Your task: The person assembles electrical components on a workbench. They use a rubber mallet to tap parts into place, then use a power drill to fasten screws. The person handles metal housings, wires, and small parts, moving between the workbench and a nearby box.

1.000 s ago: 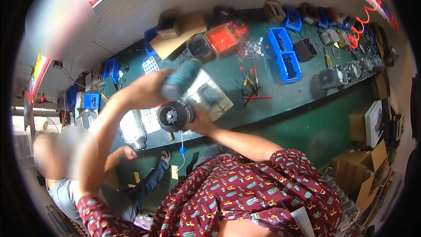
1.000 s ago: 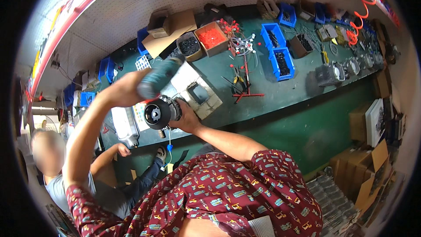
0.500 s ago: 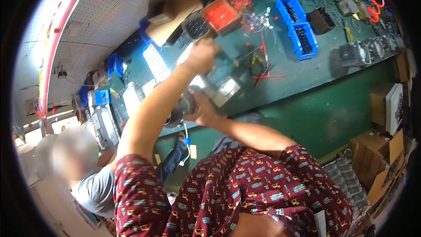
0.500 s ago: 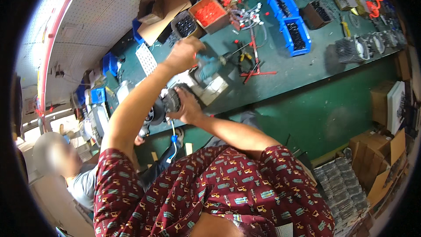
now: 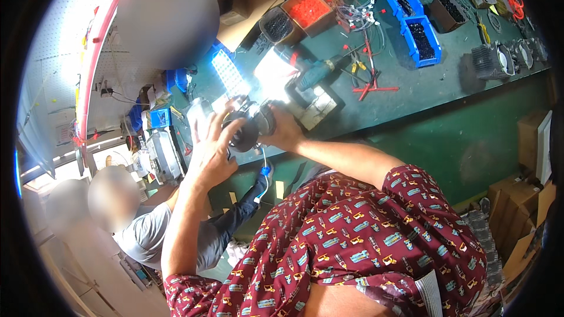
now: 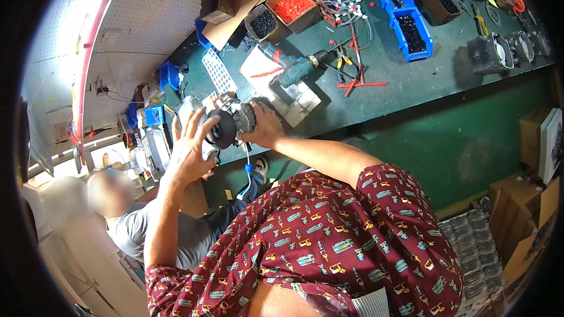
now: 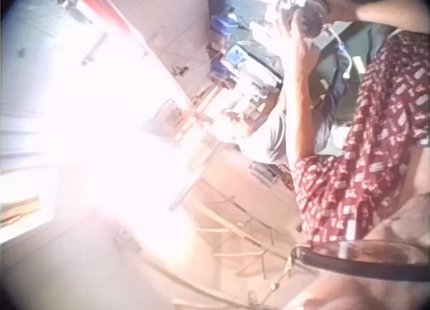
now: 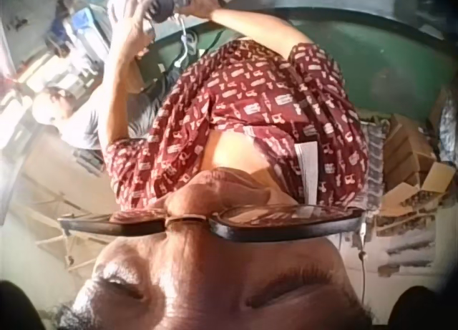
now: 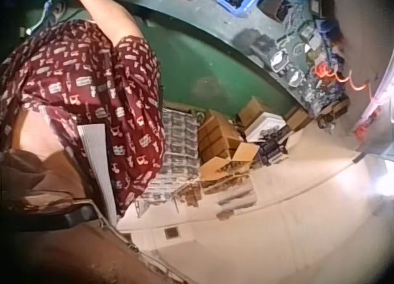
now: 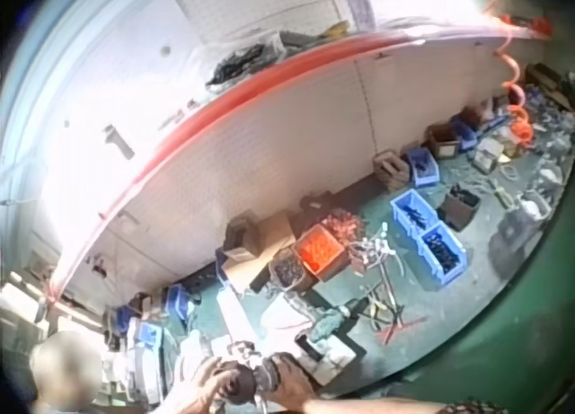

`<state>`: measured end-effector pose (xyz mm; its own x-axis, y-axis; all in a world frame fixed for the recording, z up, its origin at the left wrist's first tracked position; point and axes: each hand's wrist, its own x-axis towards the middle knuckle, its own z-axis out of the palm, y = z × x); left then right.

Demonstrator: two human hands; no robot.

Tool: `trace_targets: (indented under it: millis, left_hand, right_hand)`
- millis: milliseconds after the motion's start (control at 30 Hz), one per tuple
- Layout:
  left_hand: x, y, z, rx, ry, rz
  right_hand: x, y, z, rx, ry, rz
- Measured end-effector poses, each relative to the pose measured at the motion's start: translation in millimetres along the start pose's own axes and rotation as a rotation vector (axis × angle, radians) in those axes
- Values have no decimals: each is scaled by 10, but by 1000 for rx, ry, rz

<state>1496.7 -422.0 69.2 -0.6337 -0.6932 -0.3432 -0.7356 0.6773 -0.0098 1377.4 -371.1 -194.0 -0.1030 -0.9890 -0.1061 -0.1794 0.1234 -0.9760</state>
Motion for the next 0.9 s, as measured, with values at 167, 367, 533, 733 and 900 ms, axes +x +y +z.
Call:
trace_targets:
  millis: [167,367,533,733,900]
  left_hand:
    - [-196,-75,64,-9,20,-97]
    - [-109,50,251,-238,336,-51]
    - [75,455,1020,-629,643,68]
    - [961,1154,1300,-861,144,442]
    - [1378,1587,1506,-831,-94,574]
  right_hand:
    - [19,-52,23,13,-2,-5]
    - [67,6,60,-121,184,-167]
    - [-129,204,-441,45,144,-106]
    - [-1369,1094,-1665,-35,452,430]
    - [-3470,2042,-2196,-479,715,874]
